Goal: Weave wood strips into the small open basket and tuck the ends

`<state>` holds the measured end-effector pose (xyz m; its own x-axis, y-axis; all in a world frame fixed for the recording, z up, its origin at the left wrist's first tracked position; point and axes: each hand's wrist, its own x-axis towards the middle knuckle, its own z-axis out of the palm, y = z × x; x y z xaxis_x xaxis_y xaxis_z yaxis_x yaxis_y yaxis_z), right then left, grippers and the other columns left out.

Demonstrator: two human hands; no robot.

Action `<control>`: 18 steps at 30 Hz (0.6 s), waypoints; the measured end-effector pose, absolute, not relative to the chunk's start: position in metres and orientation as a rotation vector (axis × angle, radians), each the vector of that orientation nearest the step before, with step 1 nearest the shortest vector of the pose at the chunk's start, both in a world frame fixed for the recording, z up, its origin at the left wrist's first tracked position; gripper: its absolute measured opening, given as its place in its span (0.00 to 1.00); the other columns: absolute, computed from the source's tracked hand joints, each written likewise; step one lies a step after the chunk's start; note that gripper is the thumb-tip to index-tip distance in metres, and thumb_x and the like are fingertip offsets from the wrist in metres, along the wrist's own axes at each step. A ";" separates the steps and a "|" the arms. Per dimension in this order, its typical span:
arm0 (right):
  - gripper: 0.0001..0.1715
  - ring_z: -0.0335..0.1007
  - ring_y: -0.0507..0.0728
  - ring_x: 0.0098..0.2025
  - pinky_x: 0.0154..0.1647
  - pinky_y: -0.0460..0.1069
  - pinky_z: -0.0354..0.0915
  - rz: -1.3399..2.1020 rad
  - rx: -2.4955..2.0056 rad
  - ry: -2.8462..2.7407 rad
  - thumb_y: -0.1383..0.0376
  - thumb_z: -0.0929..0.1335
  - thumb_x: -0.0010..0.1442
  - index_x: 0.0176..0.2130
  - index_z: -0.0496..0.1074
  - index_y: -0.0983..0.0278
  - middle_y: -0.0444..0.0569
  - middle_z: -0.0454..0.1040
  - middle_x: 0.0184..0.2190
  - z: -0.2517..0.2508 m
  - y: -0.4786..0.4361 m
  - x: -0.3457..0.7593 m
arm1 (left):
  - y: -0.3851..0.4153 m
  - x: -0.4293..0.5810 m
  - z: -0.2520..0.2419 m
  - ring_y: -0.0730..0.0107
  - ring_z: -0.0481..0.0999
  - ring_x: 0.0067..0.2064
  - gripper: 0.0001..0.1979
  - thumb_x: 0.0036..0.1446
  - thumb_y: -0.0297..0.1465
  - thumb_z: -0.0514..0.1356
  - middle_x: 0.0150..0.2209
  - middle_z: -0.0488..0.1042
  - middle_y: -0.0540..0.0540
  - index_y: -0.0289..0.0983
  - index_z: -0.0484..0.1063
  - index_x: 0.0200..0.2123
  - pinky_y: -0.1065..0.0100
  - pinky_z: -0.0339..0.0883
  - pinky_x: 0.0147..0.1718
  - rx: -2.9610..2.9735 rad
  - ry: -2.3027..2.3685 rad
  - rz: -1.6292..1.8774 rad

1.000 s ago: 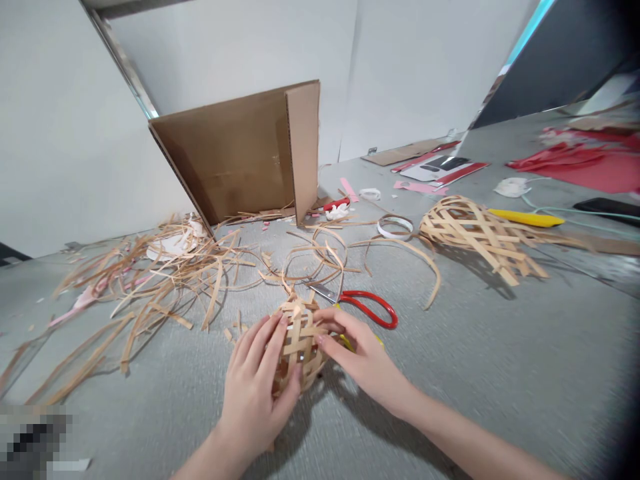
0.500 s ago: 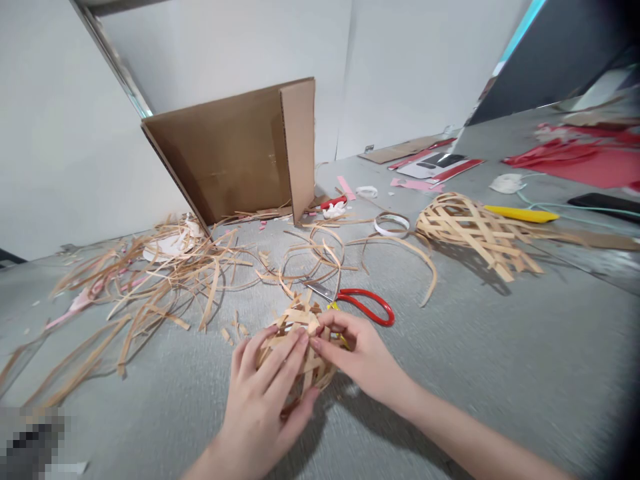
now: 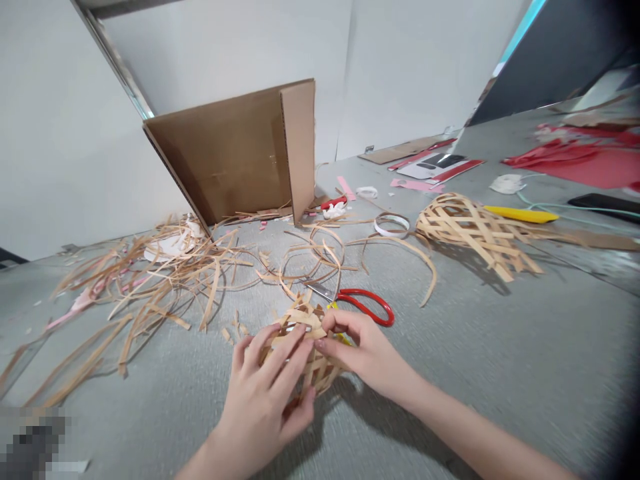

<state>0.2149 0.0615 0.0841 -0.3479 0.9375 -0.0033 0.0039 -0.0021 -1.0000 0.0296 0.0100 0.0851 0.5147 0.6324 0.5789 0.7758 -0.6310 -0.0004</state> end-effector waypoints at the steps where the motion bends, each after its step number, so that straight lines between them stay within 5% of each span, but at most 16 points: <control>1: 0.10 0.61 0.53 0.29 0.31 0.48 0.59 1.465 -1.021 -1.466 0.60 0.69 0.51 0.24 0.67 0.61 0.41 0.66 0.24 0.084 0.062 0.215 | 0.010 0.029 0.086 0.55 0.66 0.55 0.20 0.60 0.29 0.55 0.53 0.77 0.45 0.37 0.69 0.55 0.56 0.53 0.53 -2.489 -1.189 -0.784; 9: 0.13 0.69 0.55 0.32 0.33 0.50 0.64 1.528 -0.996 -1.466 0.55 0.67 0.55 0.32 0.71 0.62 0.46 0.73 0.29 0.076 0.067 0.216 | 0.018 0.018 0.082 0.54 0.67 0.57 0.22 0.60 0.28 0.55 0.57 0.70 0.39 0.38 0.66 0.58 0.55 0.62 0.50 -2.520 -1.210 -0.712; 18: 0.10 0.77 0.58 0.38 0.39 0.52 0.70 1.479 -1.018 -1.443 0.59 0.69 0.56 0.36 0.73 0.62 0.49 0.80 0.32 0.074 0.072 0.217 | 0.019 0.016 0.053 0.48 0.66 0.60 0.27 0.58 0.32 0.61 0.57 0.69 0.36 0.38 0.62 0.60 0.47 0.69 0.53 -2.362 -1.400 -1.114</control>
<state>0.2170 0.0722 0.0740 -0.3426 0.9394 -0.0077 -0.0154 -0.0138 -0.9998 0.0158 0.0189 0.0528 0.2764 0.6807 0.6785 0.8141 -0.5410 0.2112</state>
